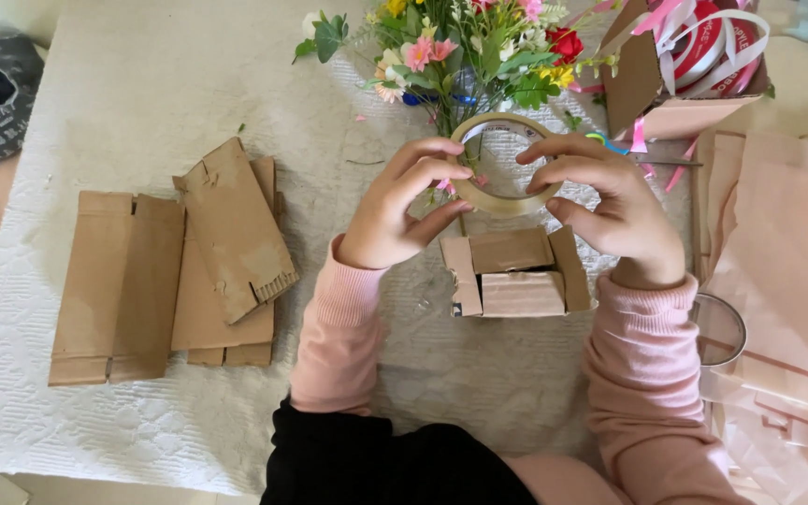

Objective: The person assembles a small cardboard box by folding the flaps and securing them with clear adhesive tape. They use scissors to cut the tape and press the edges to ensure the box is closed.

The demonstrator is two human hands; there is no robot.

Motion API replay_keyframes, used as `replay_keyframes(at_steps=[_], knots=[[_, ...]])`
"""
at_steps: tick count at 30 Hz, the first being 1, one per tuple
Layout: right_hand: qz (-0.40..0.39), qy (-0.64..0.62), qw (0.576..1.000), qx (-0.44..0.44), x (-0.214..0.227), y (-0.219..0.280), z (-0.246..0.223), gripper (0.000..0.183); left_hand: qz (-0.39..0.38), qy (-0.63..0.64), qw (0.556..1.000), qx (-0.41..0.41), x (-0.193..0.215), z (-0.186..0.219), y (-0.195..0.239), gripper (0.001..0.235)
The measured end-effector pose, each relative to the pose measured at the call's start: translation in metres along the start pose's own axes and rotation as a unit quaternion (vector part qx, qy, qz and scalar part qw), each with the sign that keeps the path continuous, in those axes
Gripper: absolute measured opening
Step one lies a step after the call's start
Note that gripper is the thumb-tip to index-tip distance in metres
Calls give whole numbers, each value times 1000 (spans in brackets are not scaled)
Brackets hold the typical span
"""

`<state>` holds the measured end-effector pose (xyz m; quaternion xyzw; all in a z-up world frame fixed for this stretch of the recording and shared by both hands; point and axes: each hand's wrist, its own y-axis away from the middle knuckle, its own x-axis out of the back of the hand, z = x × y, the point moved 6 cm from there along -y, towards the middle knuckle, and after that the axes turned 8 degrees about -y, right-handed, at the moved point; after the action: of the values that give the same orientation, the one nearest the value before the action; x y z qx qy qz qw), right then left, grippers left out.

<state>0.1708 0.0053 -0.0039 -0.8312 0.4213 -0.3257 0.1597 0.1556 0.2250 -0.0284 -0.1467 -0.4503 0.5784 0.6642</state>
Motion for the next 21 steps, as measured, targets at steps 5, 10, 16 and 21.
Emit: replay_keyframes(at_steps=[5, 10, 16, 21], knots=[[-7, -7, 1000, -8, -4, -1, -4, 10, -6, -15, 1000, -6, 1, 7, -3, 33], [1, 9, 1000, 3, 1, 2, -2, 10, -10, -14, 1000, -1, -3, 9, -5, 35], [13, -1, 1000, 2, 3, 9, 10, 4, -7, -20, 1000, -18, -14, -5, 2, 37], [5, 53, 998, 35, 1, -2, -14, 7, 11, -35, 999, -35, -9, 0, 3, 33]])
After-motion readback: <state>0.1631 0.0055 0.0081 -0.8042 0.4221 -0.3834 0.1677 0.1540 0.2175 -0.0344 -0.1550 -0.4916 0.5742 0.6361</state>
